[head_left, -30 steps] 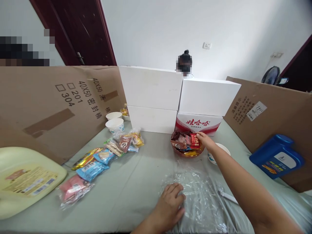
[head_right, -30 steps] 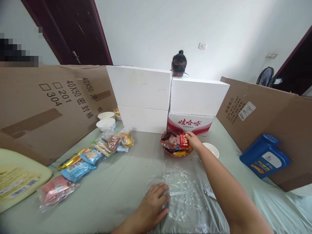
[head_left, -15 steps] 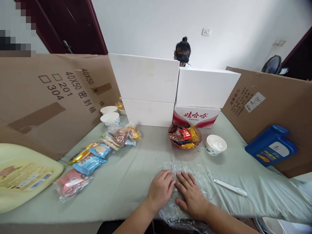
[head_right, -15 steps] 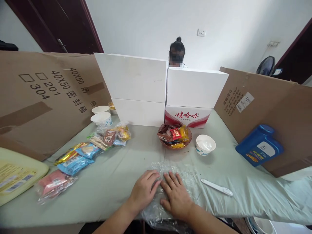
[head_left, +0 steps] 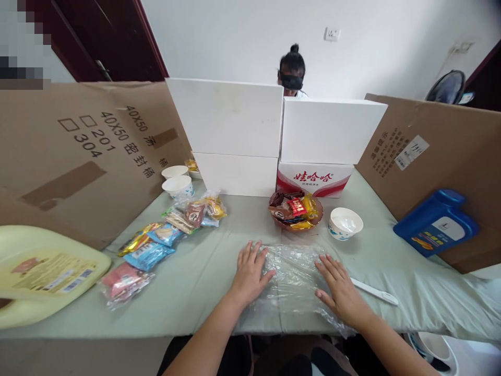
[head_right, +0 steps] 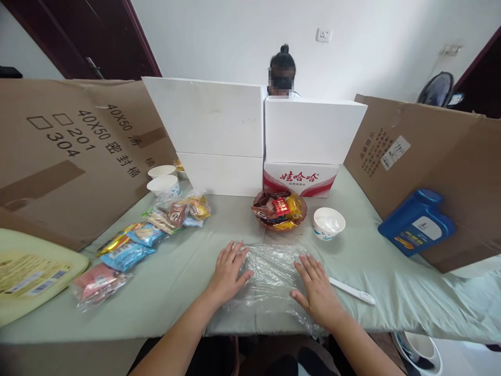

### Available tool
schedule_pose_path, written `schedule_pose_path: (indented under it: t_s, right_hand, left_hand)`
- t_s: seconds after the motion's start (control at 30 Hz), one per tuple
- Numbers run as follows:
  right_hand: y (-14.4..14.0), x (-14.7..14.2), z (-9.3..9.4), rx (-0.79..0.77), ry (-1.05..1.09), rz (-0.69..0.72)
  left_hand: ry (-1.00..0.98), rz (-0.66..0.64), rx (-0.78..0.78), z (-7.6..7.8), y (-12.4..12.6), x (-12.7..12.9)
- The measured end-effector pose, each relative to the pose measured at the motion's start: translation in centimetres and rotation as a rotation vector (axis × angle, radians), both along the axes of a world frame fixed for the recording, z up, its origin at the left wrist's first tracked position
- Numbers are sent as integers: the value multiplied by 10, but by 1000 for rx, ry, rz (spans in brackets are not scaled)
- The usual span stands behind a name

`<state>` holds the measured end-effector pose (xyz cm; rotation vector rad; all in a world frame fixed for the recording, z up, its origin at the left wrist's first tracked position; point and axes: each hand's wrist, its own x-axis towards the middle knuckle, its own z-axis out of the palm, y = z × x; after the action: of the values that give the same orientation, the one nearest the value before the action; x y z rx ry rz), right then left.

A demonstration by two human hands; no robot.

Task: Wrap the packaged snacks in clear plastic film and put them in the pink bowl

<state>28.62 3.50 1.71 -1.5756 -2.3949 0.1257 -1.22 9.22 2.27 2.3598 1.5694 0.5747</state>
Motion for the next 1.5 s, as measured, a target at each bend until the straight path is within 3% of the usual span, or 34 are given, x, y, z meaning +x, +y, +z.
schedule_pose_path:
  t_s: [0.07,0.13,0.23,0.4,0.47,0.57,0.67,0.77,0.83,0.93,1.07,1.17,1.27,1.4,1.5]
  right_hand:
    - [-19,1,12,-57,72,166]
    - [-37,4,17,-142,98,283]
    - [-62,10,5,-171,20,383]
    - [-81,19,-26,162,-156,371]
    - [-80,20,-26,232,-126,379]
    - [-76,22,-14,210,7,386]
    - [-67,21,3,65,210,345]
    - [-54,17,15,-193,430,281]
    - [-42,13,20,-359,554,216]
    - [-24,6,18,-512,699,70]
    - [-9,-4,2,-626,916,-247]
    - [-4,-11,-13,-612,1027,-437]
    - [-4,-19,-23,-513,955,-493]
    - [-5,-28,-24,-376,795,-496]
    - [-4,-34,-20,-253,731,-490]
  left_hand:
    - [-99,-133,-40,15,-10,-1]
    - [-115,-327,-179,29,-22,-3]
    - [22,-520,-345,37,-41,-9]
    - [182,-582,-268,17,-68,-37]
    - [145,-565,-160,11,-79,-49]
    - [-2,-555,-68,10,-93,-58]
    - [-231,-457,-133,13,-97,-53]
    - [-440,-241,-200,14,-90,-42]
    - [-539,-161,-250,12,-81,-35]
    - [-696,-88,-375,9,-68,-25]
    - [-736,310,-304,3,-55,-16]
    - [-461,433,-153,-5,-54,-17]
    - [-227,462,-58,-13,-58,-23]
    - [-165,548,-19,-20,-60,-29]
    - [-181,536,28,-20,-59,-28]
